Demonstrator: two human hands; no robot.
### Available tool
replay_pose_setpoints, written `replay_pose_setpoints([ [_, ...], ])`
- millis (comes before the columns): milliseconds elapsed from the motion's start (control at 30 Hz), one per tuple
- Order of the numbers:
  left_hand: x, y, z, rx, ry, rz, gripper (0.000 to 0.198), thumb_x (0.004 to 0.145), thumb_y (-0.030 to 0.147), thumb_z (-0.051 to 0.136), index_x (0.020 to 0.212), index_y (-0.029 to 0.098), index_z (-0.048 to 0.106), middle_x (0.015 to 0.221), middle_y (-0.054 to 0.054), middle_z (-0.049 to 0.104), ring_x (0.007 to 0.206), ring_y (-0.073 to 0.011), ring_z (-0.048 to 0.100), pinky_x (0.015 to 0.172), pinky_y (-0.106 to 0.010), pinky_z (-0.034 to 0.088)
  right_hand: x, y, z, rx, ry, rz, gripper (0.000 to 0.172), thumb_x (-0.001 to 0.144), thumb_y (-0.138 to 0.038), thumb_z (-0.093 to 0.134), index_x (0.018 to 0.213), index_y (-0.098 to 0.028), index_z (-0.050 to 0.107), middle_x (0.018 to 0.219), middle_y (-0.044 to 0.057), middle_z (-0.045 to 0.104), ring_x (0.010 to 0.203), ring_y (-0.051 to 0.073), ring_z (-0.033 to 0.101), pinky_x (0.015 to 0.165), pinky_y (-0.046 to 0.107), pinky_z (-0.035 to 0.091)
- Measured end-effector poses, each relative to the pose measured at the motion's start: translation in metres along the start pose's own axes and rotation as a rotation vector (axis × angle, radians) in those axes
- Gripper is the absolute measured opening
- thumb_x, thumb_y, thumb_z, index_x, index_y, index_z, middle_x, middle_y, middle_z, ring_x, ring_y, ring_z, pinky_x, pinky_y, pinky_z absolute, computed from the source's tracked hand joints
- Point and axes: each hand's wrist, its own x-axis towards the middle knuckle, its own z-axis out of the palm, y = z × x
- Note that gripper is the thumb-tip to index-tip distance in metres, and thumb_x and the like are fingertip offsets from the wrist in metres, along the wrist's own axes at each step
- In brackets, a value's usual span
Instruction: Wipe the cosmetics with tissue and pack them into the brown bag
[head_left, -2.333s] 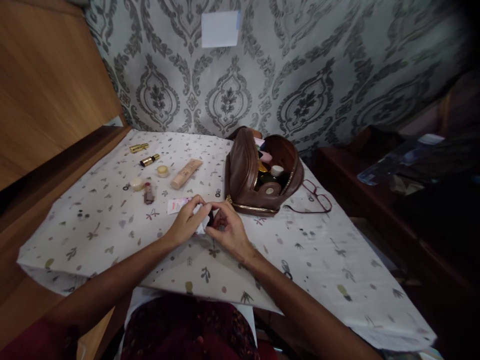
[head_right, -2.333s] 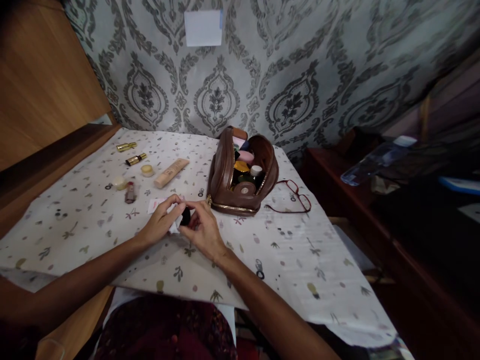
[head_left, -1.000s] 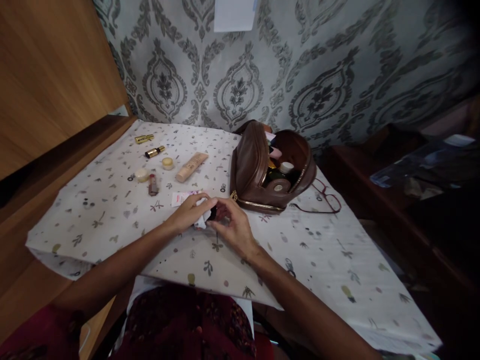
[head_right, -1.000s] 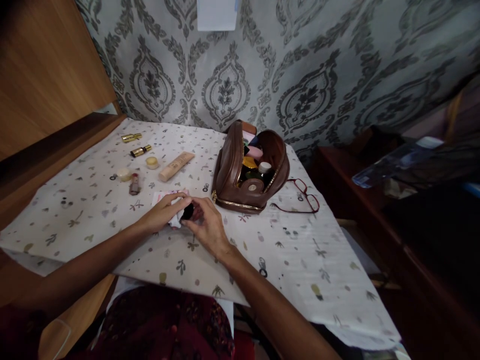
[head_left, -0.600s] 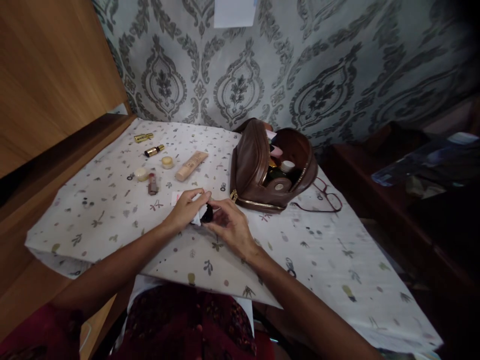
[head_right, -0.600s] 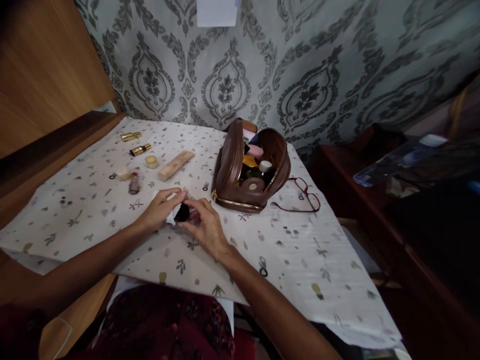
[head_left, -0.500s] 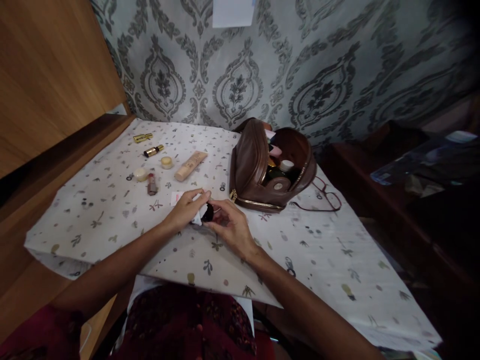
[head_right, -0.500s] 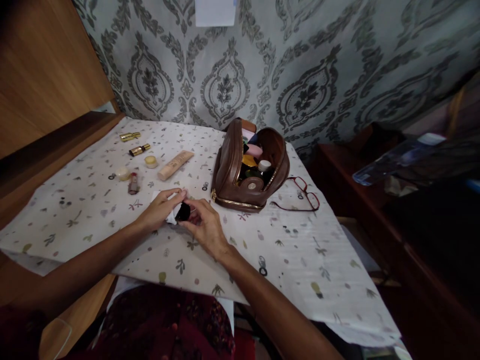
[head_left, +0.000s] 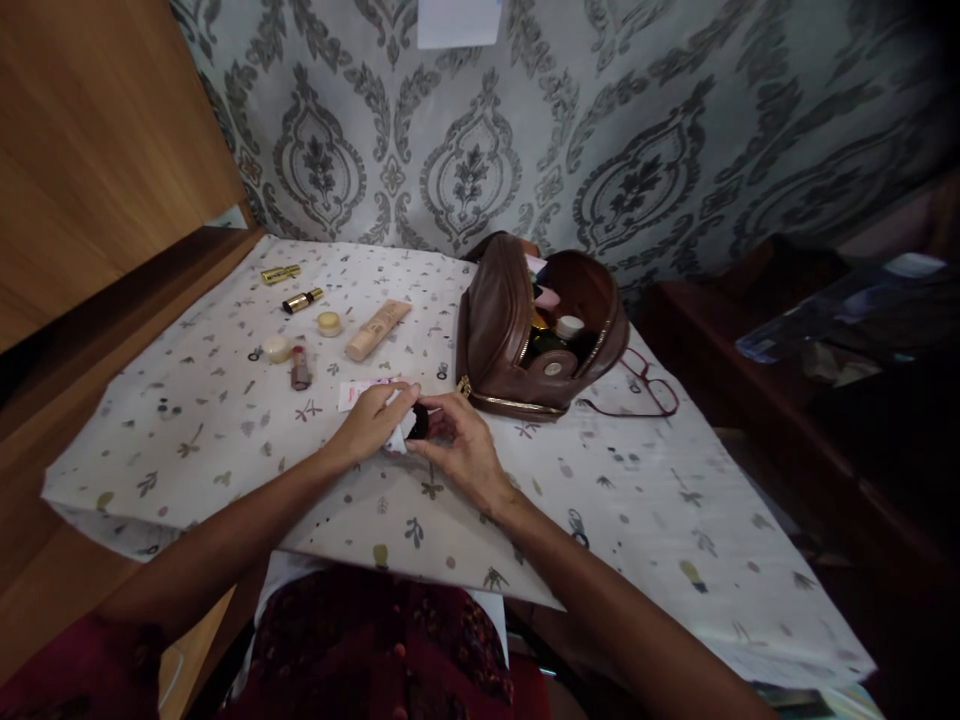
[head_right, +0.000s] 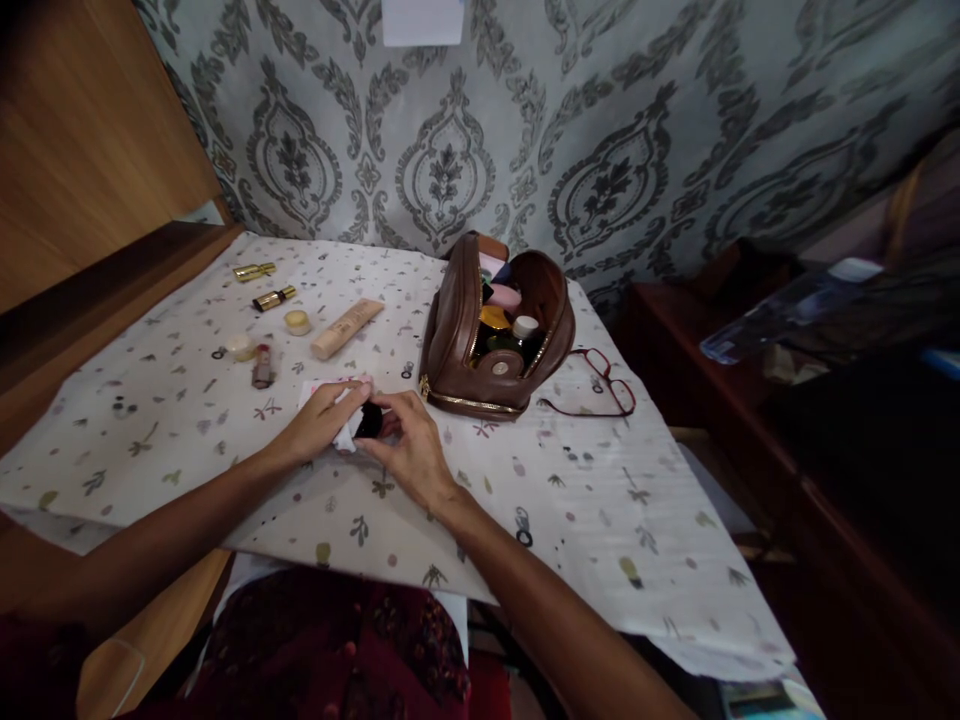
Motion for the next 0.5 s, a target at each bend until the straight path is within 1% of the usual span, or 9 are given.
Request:
replay_pose_setpoints([
  [100,0.001,0.001,-0.001,-0.182,0.009,-0.167,0.053,0.080,0.070,0.058,0.070,0.018,0.057,0.050,0.005,0.049,0.041,-0.0105,0.044,0.038,-0.023,0.036,0.000,-0.002,0.001,0.064,-0.008,-0.020,0.044,0.074,-0.038,0.084,0.114,-0.028,0.069,0.098,0.003,0.057,0.085,0.017,0.061,0.081,0.035,0.057],
  [167,0.002,0.003,-0.002,-0.304,0.031,-0.225,0.057,0.073,0.073,0.064,0.073,0.017,0.058,0.047,0.006,0.047,0.035,-0.0090,0.040,0.032,-0.021,0.032,0.000,-0.004,0.001,0.116,-0.010,-0.036,0.045,0.075,-0.039,0.084,0.116,-0.028,0.068,0.101,0.003,0.059,0.088,0.017,0.063,0.084,0.036,0.056],
  [233,0.003,0.006,-0.003,-0.389,0.023,-0.254,0.059,0.069,0.074,0.069,0.074,0.016,0.060,0.047,0.006,0.048,0.035,-0.0083,0.041,0.030,-0.020,0.032,0.000,-0.007,0.001,0.129,-0.004,-0.059,0.045,0.076,-0.038,0.083,0.117,-0.028,0.068,0.104,0.003,0.062,0.090,0.018,0.064,0.087,0.036,0.056],
  [300,0.004,0.009,-0.003,-0.427,-0.054,-0.303,0.062,0.069,0.075,0.068,0.077,0.014,0.062,0.050,0.004,0.053,0.035,-0.0092,0.046,0.030,-0.020,0.033,0.000,-0.008,0.000,0.081,0.010,-0.091,0.044,0.077,-0.036,0.083,0.118,-0.028,0.068,0.105,0.004,0.067,0.090,0.018,0.065,0.085,0.035,0.056],
  [400,0.003,0.012,-0.002,-0.429,-0.224,-0.372,0.068,0.073,0.080,0.060,0.084,0.013,0.065,0.057,-0.002,0.062,0.041,-0.0147,0.057,0.030,-0.020,0.031,-0.001,-0.009,-0.003,-0.044,0.034,-0.163,0.042,0.080,-0.032,0.081,0.120,-0.028,0.068,0.104,0.004,0.070,0.087,0.018,0.065,0.080,0.034,0.055],
  [433,0.003,0.012,-0.001,-0.421,-0.255,-0.382,0.069,0.074,0.080,0.059,0.087,0.013,0.066,0.060,-0.004,0.065,0.043,-0.0162,0.060,0.030,-0.020,0.030,-0.001,-0.009,-0.004,-0.087,0.036,-0.189,0.042,0.081,-0.031,0.079,0.121,-0.027,0.067,0.106,0.004,0.071,0.086,0.018,0.065,0.079,0.034,0.055],
  [500,0.002,0.011,0.000,-0.393,-0.250,-0.380,0.069,0.074,0.080,0.059,0.090,0.013,0.066,0.066,-0.005,0.067,0.044,-0.0162,0.060,0.031,-0.021,0.029,-0.001,-0.008,-0.006,-0.179,0.029,-0.234,0.042,0.083,-0.028,0.077,0.124,-0.027,0.065,0.109,0.006,0.071,0.087,0.019,0.065,0.079,0.034,0.055],
])
